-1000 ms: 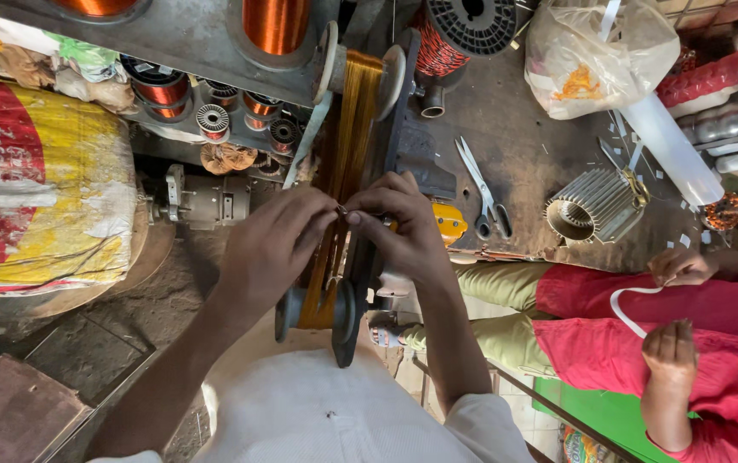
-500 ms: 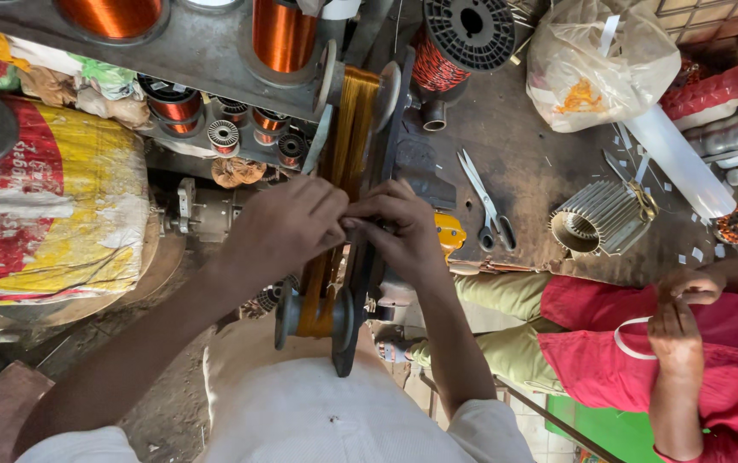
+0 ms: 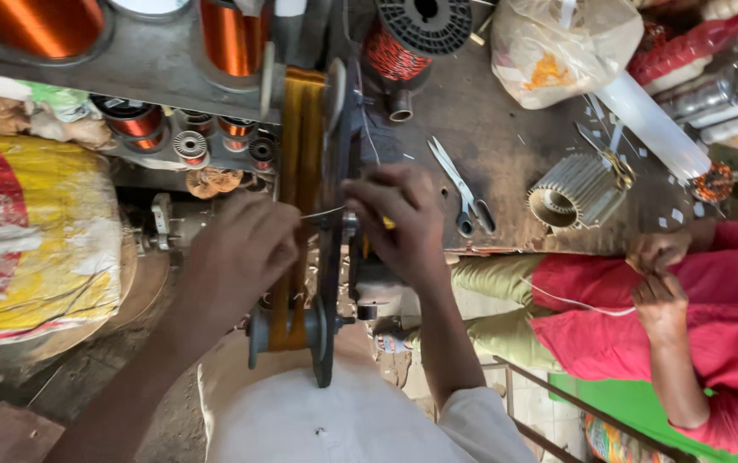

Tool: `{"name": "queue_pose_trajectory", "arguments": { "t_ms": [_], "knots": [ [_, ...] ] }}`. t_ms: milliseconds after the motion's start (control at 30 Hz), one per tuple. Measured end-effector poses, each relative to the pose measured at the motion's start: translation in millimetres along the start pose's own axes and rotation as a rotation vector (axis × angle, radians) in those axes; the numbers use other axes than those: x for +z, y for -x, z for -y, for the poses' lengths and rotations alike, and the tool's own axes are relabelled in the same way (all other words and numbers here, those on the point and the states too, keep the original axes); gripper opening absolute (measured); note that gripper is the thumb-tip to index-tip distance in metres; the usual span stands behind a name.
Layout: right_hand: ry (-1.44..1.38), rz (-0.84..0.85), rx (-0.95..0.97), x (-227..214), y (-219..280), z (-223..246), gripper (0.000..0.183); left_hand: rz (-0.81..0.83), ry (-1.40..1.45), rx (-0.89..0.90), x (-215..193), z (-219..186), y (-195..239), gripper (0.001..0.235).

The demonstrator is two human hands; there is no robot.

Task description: The person operates a wire-winding machine to coil copper wire onto a spool, then cuts the wire with scissors and places the finished coil on a shelf. The person also briefly plugs a charging cable into a power bank.

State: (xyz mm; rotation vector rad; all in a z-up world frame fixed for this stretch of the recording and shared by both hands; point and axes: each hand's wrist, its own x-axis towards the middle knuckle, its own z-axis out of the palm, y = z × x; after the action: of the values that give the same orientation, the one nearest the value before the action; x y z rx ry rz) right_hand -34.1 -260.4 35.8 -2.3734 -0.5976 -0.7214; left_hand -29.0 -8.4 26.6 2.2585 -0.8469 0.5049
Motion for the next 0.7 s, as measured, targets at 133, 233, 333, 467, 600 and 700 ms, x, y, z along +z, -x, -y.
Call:
{"name": "queue_pose_trajectory", "arguments": {
  "t_ms": [133, 233, 333, 467, 600, 700],
  "knots": [
    [0.24, -0.17, 0.345, -5.0, 59.0, -137.1, 0.015, 0.064, 0.335, -0.416, 3.8, -8.8, 12.3, 0.016],
    [0.438, 0.01, 0.503, -12.3, 142.1, -232.2, 0.036, 0.025, 0.413, -0.506, 9.6, -25.4, 32.3, 0.014],
    [0.585, 0.219, 0.387, -15.6, 220.5, -287.0, 0.041, -0.071, 0.414, -0.432, 11.1, -44.5, 49.9, 0.013],
    [0.508, 0.358, 0.601, -28.2, 253.1, -331.6, 0.049, -0.203, 0.393, -0.511, 13.3, -56.9, 72.3, 0.019],
    [0.355, 0.492, 0.882, -47.8, 232.1, -330.1, 0.043, -0.242, 0.202, -0.553, 22.7, -57.4, 79.2, 0.019],
    [-0.273, 0.232, 1.178, -70.8, 232.3, -280.0, 0.042, -0.226, 0.242, -0.515, 24.2, -56.4, 77.7, 0.019]
  ]
}}
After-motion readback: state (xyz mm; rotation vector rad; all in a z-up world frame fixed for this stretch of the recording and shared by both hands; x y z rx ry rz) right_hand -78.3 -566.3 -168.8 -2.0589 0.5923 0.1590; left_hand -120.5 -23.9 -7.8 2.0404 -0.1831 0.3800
